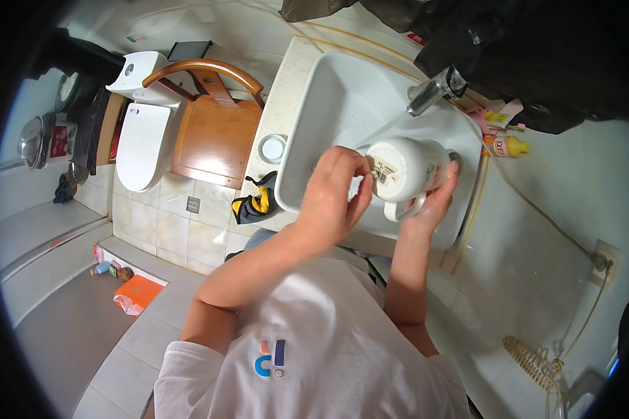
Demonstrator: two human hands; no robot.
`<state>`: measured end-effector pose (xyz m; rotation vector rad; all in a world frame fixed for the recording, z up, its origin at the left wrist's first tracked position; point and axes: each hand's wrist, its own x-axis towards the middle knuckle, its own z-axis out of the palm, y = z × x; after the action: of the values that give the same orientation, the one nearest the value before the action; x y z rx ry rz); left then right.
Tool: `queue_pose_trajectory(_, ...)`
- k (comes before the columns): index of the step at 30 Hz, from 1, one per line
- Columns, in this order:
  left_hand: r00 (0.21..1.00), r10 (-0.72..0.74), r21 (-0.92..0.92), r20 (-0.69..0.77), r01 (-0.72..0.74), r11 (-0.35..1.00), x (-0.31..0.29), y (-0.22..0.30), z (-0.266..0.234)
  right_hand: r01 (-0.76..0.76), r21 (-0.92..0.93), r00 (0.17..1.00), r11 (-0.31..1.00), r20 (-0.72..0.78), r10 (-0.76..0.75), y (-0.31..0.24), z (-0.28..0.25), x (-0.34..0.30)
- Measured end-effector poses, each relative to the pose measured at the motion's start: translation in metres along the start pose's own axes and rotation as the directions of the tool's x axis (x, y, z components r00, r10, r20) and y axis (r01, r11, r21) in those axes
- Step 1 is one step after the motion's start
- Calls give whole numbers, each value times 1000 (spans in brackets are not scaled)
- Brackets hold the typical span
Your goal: The person rummages through bags on the floor, picks up two mugs, and walks to the bathroom. They wash the mugs under running water in the sink, scrubbing the inside and outside surfaces.
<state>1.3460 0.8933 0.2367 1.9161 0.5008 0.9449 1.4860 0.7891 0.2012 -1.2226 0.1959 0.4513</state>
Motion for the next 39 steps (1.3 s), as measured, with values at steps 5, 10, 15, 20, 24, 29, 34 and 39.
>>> queue_pose_trajectory(5,986,-166,-162,-13,162,973,3,-2,-11,-65,281,993,958,108,36,7,4,5)
queue_pose_trajectory(10,931,-355,-329,-89,309,892,11,-44,-32,-205,329,920,922,386,67,1,5,-5)
queue_pose_trajectory(15,869,-458,-70,-186,454,888,32,-156,-53,-238,372,875,897,484,32,2,6,-13)
queue_pose_trajectory(20,839,-535,267,-95,540,798,37,-241,-32,-386,385,837,838,528,142,1,5,-12)
queue_pose_trajectory(24,845,-534,739,-40,384,553,36,-263,-13,-428,405,850,808,484,207,-3,3,-13)
queue_pose_trajectory(29,901,-424,346,-90,428,835,61,-201,-22,-327,381,901,865,403,163,0,6,-8)
queue_pose_trajectory(34,997,-17,-54,70,21,998,37,-59,-29,-232,321,953,918,263,149,13,11,1)
queue_pose_trajectory(39,969,47,-6,243,-47,999,31,-11,-27,-159,308,984,938,-34,177,31,13,7)
